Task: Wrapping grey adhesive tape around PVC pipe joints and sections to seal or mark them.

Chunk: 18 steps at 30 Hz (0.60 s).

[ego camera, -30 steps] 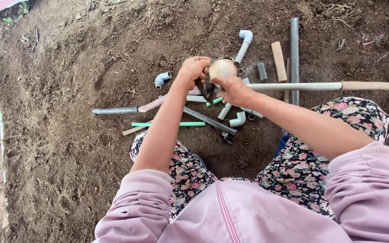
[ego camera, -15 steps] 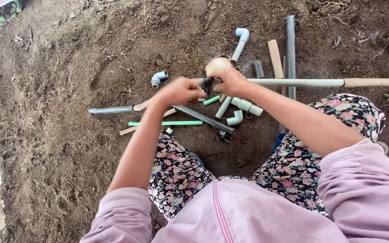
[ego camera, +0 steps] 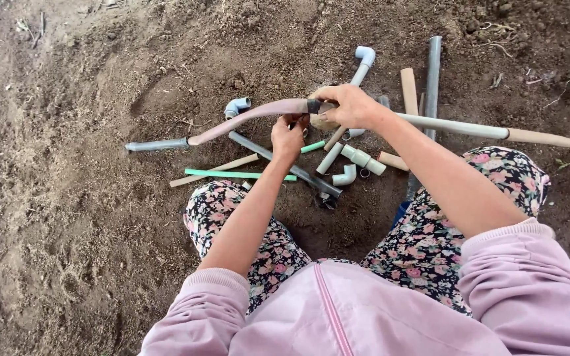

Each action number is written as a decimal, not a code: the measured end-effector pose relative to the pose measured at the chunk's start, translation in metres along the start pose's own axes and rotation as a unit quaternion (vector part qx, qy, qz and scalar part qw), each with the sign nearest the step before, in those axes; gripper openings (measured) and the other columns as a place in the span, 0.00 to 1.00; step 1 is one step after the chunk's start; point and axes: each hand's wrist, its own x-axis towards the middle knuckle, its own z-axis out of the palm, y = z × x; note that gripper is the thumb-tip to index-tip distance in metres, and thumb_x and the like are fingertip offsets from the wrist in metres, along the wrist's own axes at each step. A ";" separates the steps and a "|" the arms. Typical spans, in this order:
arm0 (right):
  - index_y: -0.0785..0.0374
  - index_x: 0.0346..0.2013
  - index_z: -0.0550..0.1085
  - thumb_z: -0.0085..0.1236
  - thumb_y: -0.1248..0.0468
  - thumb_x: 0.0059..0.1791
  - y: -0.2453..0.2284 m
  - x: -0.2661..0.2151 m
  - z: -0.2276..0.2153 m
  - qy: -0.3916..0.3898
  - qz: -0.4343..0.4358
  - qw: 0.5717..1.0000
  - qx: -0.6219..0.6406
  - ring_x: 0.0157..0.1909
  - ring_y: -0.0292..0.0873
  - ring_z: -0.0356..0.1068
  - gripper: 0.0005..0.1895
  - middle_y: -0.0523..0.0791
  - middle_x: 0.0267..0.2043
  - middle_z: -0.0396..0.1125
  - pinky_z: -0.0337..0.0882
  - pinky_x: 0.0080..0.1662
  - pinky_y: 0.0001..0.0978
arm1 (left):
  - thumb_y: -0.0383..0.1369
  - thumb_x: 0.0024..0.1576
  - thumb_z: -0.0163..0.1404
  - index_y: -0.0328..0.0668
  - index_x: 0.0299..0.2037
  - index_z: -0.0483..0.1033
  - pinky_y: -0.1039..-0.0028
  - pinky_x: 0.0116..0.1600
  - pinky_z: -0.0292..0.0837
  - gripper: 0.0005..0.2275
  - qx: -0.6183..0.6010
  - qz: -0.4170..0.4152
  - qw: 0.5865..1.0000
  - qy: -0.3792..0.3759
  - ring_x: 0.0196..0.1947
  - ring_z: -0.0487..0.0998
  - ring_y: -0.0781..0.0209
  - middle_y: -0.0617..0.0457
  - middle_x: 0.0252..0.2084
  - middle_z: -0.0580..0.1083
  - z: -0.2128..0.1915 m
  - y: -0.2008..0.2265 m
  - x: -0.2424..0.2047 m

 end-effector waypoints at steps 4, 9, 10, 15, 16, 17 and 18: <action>0.53 0.48 0.71 0.57 0.65 0.43 0.011 0.004 0.007 0.025 0.019 0.999 -0.027 0.49 0.45 0.69 0.18 0.43 0.44 0.70 0.67 0.50 0.39 | 0.43 0.48 0.55 0.57 0.32 0.79 0.71 0.32 0.71 0.07 0.091 0.000 0.996 -0.021 0.27 0.74 0.65 0.59 0.25 0.74 0.003 -0.001 -0.009; 0.45 0.47 0.73 0.55 0.62 0.45 0.025 0.007 0.015 0.067 0.034 0.996 -0.057 0.52 0.42 0.67 0.16 0.40 0.45 0.70 0.66 0.54 0.36 | 0.34 0.49 0.57 0.41 0.29 0.77 0.85 0.12 0.66 0.06 -0.034 -0.018 0.998 -0.051 0.10 0.66 0.70 0.52 0.18 0.70 0.000 0.013 -0.020; 0.49 0.46 0.73 0.55 0.65 0.44 0.017 0.006 0.015 0.080 -0.002 0.996 -0.043 0.53 0.46 0.66 0.16 0.43 0.46 0.69 0.65 0.54 0.39 | 0.33 0.49 0.57 0.39 0.29 0.77 0.84 0.11 0.64 0.06 -0.060 -0.023 0.996 -0.059 0.09 0.66 0.70 0.52 0.17 0.69 -0.001 0.018 -0.022; 0.59 0.45 0.73 0.54 0.72 0.44 0.023 0.004 0.022 0.118 -0.091 0.988 -0.041 0.55 0.53 0.65 0.15 0.49 0.49 0.67 0.63 0.57 0.44 | 0.30 0.49 0.56 0.33 0.30 0.76 0.86 0.11 0.62 0.06 -0.104 -0.032 0.991 -0.073 0.07 0.64 0.72 0.50 0.18 0.70 -0.002 0.039 -0.031; 0.56 0.46 0.73 0.53 0.70 0.45 0.031 0.007 0.024 0.127 -0.085 0.986 -0.071 0.53 0.53 0.66 0.15 0.50 0.46 0.68 0.64 0.56 0.44 | 0.30 0.50 0.55 0.32 0.32 0.76 0.88 0.12 0.61 0.07 -0.140 -0.055 0.986 -0.077 0.09 0.64 0.75 0.52 0.19 0.69 -0.001 0.042 -0.032; 0.52 0.48 0.72 0.52 0.68 0.46 0.039 0.010 0.028 0.135 -0.079 0.983 -0.099 0.51 0.53 0.67 0.16 0.50 0.44 0.68 0.65 0.55 0.44 | 0.29 0.52 0.55 0.31 0.33 0.75 0.90 0.13 0.61 0.07 -0.175 -0.079 0.978 -0.081 0.12 0.63 0.77 0.54 0.20 0.67 -0.002 0.043 -0.034; 0.52 0.48 0.72 0.52 0.68 0.46 0.022 0.007 0.025 0.134 -0.079 0.983 -0.100 0.51 0.53 0.67 0.16 0.50 0.44 0.68 0.65 0.55 0.44 | 0.29 0.52 0.55 0.31 0.33 0.75 0.90 0.13 0.61 0.07 -0.176 -0.079 0.978 -0.081 0.12 0.63 0.77 0.54 0.20 0.67 -0.002 0.047 -0.034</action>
